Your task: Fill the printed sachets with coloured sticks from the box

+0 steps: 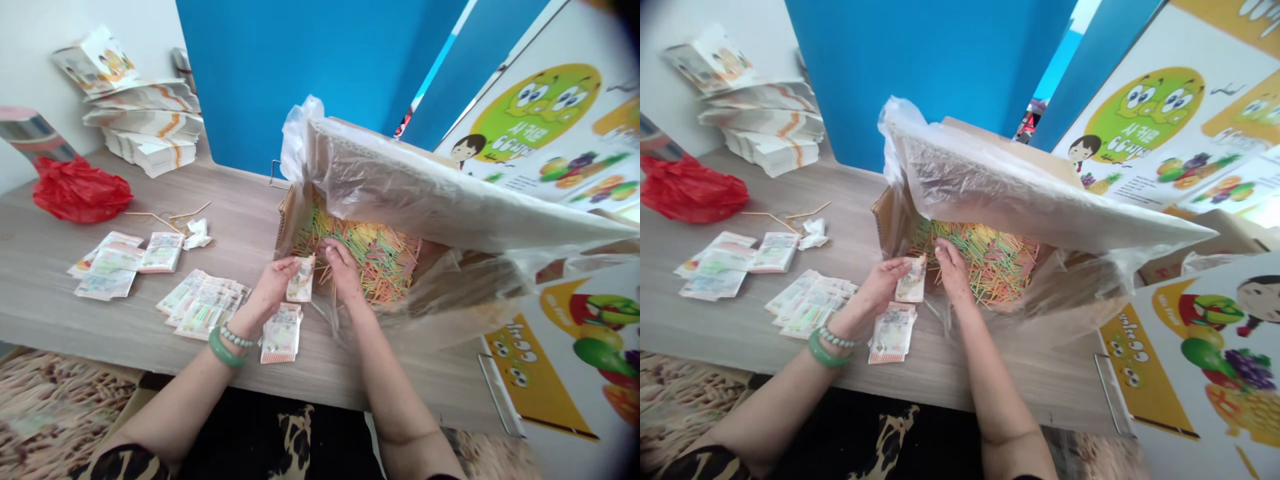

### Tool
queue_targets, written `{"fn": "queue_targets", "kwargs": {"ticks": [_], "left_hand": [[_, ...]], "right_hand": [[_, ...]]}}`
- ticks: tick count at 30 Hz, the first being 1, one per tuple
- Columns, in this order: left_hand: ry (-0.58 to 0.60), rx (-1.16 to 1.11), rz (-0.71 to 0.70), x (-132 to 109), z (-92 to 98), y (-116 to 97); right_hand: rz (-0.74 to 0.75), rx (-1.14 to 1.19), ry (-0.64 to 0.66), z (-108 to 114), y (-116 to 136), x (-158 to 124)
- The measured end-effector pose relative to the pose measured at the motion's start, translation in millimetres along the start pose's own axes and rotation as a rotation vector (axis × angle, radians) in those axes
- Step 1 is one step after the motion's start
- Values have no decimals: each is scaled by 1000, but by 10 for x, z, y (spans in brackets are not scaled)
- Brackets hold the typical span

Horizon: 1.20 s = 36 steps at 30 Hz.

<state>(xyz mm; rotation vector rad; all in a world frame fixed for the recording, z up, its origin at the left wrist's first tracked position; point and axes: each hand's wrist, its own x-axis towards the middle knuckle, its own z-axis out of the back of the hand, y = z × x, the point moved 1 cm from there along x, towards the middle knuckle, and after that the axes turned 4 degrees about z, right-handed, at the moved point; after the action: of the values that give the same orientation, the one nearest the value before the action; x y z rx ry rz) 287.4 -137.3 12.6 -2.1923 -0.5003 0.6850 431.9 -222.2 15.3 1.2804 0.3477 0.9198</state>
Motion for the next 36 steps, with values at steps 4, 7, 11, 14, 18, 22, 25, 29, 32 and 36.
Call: {"fn": "queue_targets", "kwargs": {"ticks": [4, 7, 11, 14, 18, 22, 25, 29, 32, 36], "left_hand": [[-59, 75, -1, -40, 139, -48], [-95, 123, 47, -121, 193, -3], [-80, 197, 68, -198, 169, 43], [-43, 269, 50, -253, 134, 34], [-33, 341, 28, -330, 111, 4], [-40, 445, -17, -366, 101, -29], [-60, 594, -109, -373, 110, -43], [-135, 802, -220, -409, 155, -37], [-202, 904, -243, -445, 187, -35], [-205, 896, -231, -453, 192, -37]], "right_hand": [[79, -570, 192, 233, -188, -67], [123, -851, 389, 230, -193, -186], [172, -1014, 504, 122, -45, -175], [185, -1022, 550, 85, 41, -90], [186, -1003, 589, 147, 9, -41], [208, -957, 593, 263, -103, -68], [186, -956, 518, 351, -127, -81], [161, -849, 297, 448, -43, -67], [137, -553, 55, 432, 71, -73], [-30, 92, -73, 176, 280, -174]]}}
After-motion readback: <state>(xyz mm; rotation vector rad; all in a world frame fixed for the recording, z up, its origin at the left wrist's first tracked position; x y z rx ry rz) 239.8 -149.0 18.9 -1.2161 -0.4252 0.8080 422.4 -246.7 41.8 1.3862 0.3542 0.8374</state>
